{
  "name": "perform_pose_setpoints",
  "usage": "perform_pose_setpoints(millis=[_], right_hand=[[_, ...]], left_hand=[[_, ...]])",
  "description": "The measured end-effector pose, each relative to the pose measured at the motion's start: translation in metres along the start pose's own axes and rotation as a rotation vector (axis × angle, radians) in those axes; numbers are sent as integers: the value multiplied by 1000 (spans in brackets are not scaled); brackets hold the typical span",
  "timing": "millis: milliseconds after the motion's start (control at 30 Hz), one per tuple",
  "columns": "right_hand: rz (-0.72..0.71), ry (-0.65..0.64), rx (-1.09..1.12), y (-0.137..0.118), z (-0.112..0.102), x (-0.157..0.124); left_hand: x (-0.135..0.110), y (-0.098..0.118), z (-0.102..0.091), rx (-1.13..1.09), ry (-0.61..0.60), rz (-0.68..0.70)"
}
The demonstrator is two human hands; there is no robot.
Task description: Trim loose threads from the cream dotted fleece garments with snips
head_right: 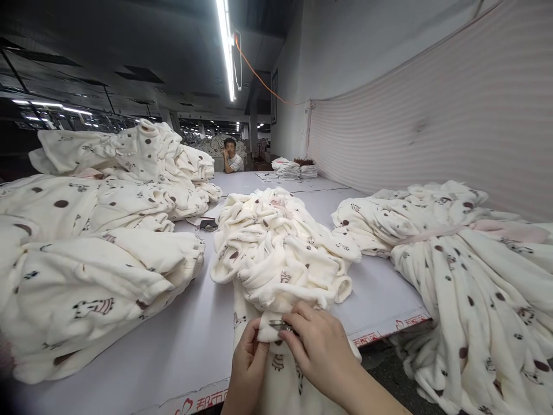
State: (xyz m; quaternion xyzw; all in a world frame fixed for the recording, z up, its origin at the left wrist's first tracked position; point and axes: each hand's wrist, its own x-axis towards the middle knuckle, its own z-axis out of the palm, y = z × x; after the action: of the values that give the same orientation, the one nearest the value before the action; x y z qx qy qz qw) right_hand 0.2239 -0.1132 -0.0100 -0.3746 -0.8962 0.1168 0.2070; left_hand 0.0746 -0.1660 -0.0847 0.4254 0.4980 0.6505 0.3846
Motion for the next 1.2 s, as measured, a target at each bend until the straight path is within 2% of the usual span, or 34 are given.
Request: perform_pose_setpoints(millis=[67,200,433,467,533,633,700,800,900,1000,1100,1200], right_hand=[[16,33,-36,1,2,2],[-3,14,-32,0,3,0],[-5,34,-50,6,10,-4],[-7,65,-60,10,12,-1],[-17,147,-70,17,16,8],[1,216,-77,25,20,25],[58,191,-49,28,20,32],[136,118,41,28,12,28],[108,51,134,24,1,14],[62,40,117,18,-4,4],[53,55,41,15,-1,5],[72,48,75,16,1,10]], left_hand=[[0,-2,-1,14,11,15],[-2,-7,4,-1,74,39],[-6,-5,11,-40,191,-42],[-6,-4,10,-31,167,-44],[-4,0,6,-65,32,-105],[2,3,1,-334,-156,-268],[8,4,0,-528,-170,-310],[15,4,0,-661,-167,-311],[17,5,0,-689,-173,-313],[18,5,1,-694,-172,-325],[19,5,2,-716,-173,-332],[20,5,2,-710,-201,-334]])
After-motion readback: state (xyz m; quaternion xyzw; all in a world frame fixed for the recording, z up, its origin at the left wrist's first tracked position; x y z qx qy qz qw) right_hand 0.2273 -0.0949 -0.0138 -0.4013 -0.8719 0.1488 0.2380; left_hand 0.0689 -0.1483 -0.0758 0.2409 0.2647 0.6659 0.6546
